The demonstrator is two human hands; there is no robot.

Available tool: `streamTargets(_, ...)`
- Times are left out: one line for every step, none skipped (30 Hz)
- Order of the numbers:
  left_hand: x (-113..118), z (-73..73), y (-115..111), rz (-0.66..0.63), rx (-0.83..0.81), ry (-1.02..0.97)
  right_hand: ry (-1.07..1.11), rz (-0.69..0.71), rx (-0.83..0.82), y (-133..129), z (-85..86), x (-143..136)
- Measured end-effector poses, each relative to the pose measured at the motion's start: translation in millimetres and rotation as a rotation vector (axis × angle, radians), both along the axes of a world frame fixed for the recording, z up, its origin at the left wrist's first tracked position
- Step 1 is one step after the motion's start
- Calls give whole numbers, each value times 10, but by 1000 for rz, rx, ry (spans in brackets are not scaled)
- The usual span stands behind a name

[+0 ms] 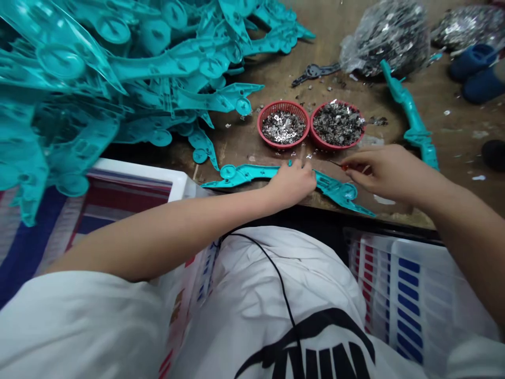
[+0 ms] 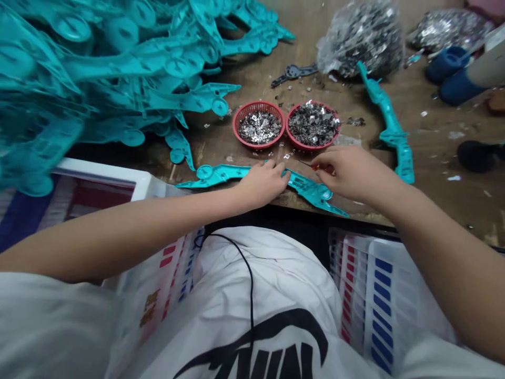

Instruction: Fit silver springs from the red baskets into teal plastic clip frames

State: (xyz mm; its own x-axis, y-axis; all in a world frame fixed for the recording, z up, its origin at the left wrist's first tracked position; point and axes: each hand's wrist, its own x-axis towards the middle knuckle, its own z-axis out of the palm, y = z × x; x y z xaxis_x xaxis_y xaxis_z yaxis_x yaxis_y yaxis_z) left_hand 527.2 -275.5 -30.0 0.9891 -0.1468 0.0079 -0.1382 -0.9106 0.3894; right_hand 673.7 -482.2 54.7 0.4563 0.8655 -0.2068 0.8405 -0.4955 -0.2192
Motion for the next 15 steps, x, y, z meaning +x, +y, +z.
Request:
streamTargets(6, 1, -17, -3, 1, -5, -6, 1, 5, -16, -11, 23)
streamTargets(17, 4, -16, -12, 4, -4, -9, 0, 5, -31, -21, 42)
streamTargets(32, 9, 3, -27, 12, 0, -11, 0, 4, -43, -29, 55)
streamTargets(50, 17, 37, -44, 29, 7, -11, 1, 3, -53, -33, 64)
streamTargets(68, 25, 82, -58, 48, 16, -10, 6, 3, -60, -35, 69)
streamTargets(85, 34, 134, -62, 63, 26, -7, 13, 3, -64, -33, 72)
streamTargets(100, 42, 186, -52, 65, 36, -5, 19, 4, -67, -29, 73)
streamTargets(113, 48, 236, -31, 46, 46, 0, 27, 2, -68, -24, 75)
streamTargets(122, 53, 279, -3, 3, 55, 5, 33, 0, -67, -19, 76)
streamTargets(129, 56, 314, 30, -62, 61, 12, 40, -4, -65, -14, 77)
streamTargets(135, 58, 341, 64, -146, 63, 19, 45, -12, -62, -10, 78)
streamTargets(141, 61, 362, 101, -241, 62, 23, 48, -21, -58, -7, 77)
streamTargets(148, 65, 379, 140, -341, 56, 28, 51, -32, -53, -5, 75)
streamTargets(157, 73, 394, 181, -439, 46, 33, 56, -34, -47, -5, 70)
streamTargets(169, 83, 411, 224, -530, 34, 38, 63, -34, -41, -6, 63)
